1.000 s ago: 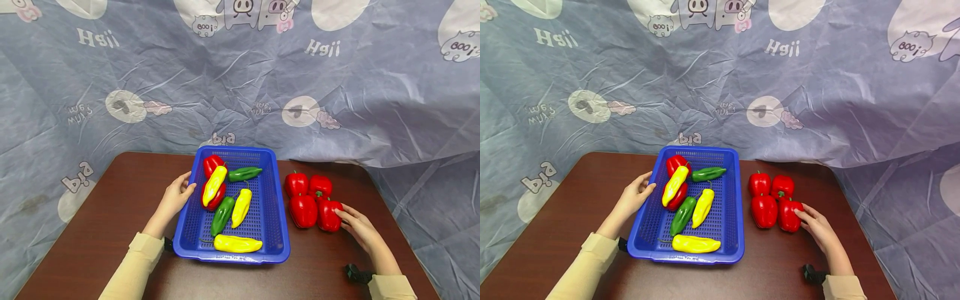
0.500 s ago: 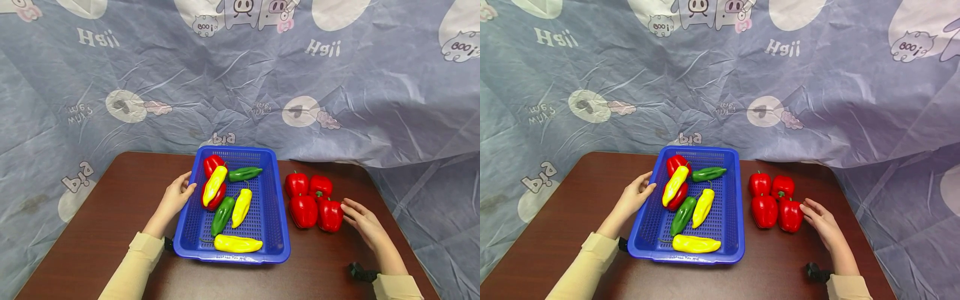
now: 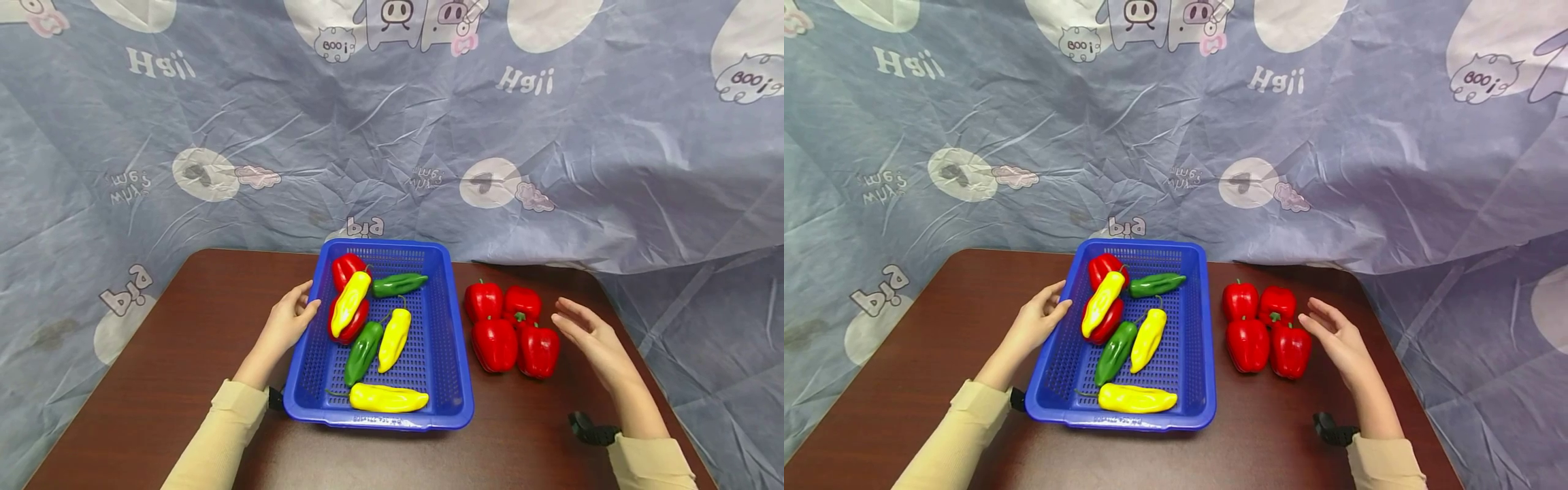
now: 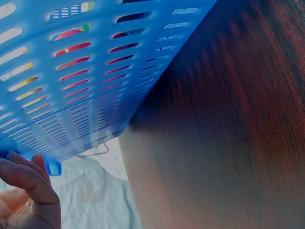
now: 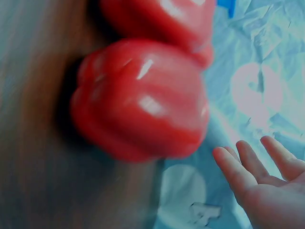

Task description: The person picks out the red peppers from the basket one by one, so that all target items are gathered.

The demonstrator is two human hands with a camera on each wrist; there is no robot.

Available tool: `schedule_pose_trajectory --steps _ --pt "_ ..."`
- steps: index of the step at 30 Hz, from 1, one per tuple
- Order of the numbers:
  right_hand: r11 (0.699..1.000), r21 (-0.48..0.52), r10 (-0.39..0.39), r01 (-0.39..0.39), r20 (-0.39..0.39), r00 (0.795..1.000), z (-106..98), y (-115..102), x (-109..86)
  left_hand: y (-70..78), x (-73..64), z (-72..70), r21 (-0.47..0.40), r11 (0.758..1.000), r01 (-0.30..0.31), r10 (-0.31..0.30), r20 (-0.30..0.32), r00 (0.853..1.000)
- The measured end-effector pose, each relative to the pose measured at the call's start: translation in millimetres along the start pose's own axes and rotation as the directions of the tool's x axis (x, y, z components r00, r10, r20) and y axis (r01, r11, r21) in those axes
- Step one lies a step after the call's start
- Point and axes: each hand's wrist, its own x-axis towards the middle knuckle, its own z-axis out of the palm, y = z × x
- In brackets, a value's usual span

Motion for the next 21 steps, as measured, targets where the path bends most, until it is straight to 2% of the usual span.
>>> schedule_pose_trajectory --steps 11,21 --pt "0.992 0.076 -0.106 0.102 0.053 0.993 32 -65 14.9 0.5 0.0 -1.0 -0.004 1.0 0.004 -0.004 0.0 1.0" --pt "0.987 0.113 -0.126 0.113 0.117 0.985 71 -128 34.7 -0.3 0.1 0.5 -0.008 1.0 0.003 -0.003 -0.001 1.0"
